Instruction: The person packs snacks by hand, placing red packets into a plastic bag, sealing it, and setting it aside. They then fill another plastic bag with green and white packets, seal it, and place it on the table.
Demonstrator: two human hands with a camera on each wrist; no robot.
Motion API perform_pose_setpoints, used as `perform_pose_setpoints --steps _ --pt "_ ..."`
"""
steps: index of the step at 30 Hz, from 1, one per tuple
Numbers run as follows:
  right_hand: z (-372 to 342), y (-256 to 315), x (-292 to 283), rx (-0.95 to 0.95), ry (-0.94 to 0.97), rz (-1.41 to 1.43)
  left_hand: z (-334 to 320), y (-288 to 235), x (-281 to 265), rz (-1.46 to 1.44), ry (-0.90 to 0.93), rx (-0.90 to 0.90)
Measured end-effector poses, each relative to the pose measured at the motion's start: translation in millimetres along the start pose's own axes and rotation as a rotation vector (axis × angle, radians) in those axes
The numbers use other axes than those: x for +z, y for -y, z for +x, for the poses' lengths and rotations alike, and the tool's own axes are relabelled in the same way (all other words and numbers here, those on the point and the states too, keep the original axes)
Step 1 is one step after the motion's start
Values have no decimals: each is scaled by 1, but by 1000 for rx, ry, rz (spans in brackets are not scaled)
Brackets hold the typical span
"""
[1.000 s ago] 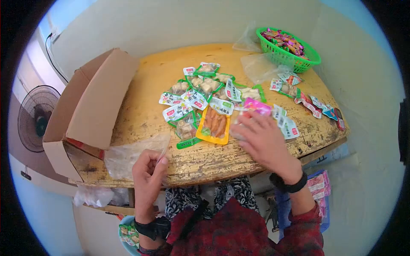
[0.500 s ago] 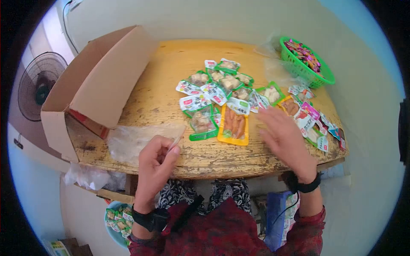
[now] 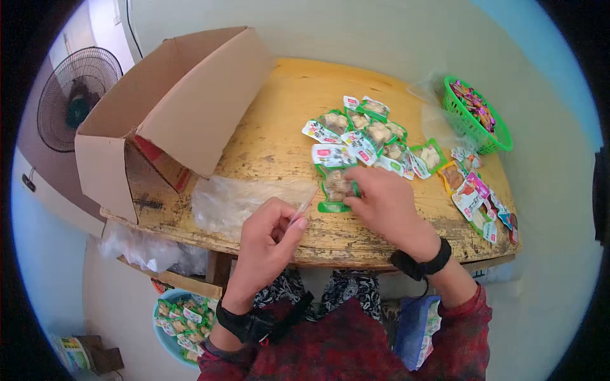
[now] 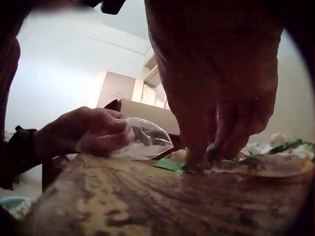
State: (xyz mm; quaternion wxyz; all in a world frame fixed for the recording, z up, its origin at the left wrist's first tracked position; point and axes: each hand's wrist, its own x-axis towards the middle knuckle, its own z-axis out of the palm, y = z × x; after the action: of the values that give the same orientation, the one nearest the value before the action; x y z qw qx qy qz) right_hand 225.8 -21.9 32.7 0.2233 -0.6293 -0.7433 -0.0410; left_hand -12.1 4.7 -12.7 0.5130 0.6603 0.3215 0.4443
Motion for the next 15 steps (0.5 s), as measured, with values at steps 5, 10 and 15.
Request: perform_pose_setpoints --steps 5,10,15 --pt "-20 5 -22 250 -3 542 -1 -7 -4 20 11 -44" --pt "-56 36 -18 508 -239 848 -1 -1 -3 58 -10 17" --pt "-77 78 42 479 -537 947 -8 -9 0 -149 -40 -107"
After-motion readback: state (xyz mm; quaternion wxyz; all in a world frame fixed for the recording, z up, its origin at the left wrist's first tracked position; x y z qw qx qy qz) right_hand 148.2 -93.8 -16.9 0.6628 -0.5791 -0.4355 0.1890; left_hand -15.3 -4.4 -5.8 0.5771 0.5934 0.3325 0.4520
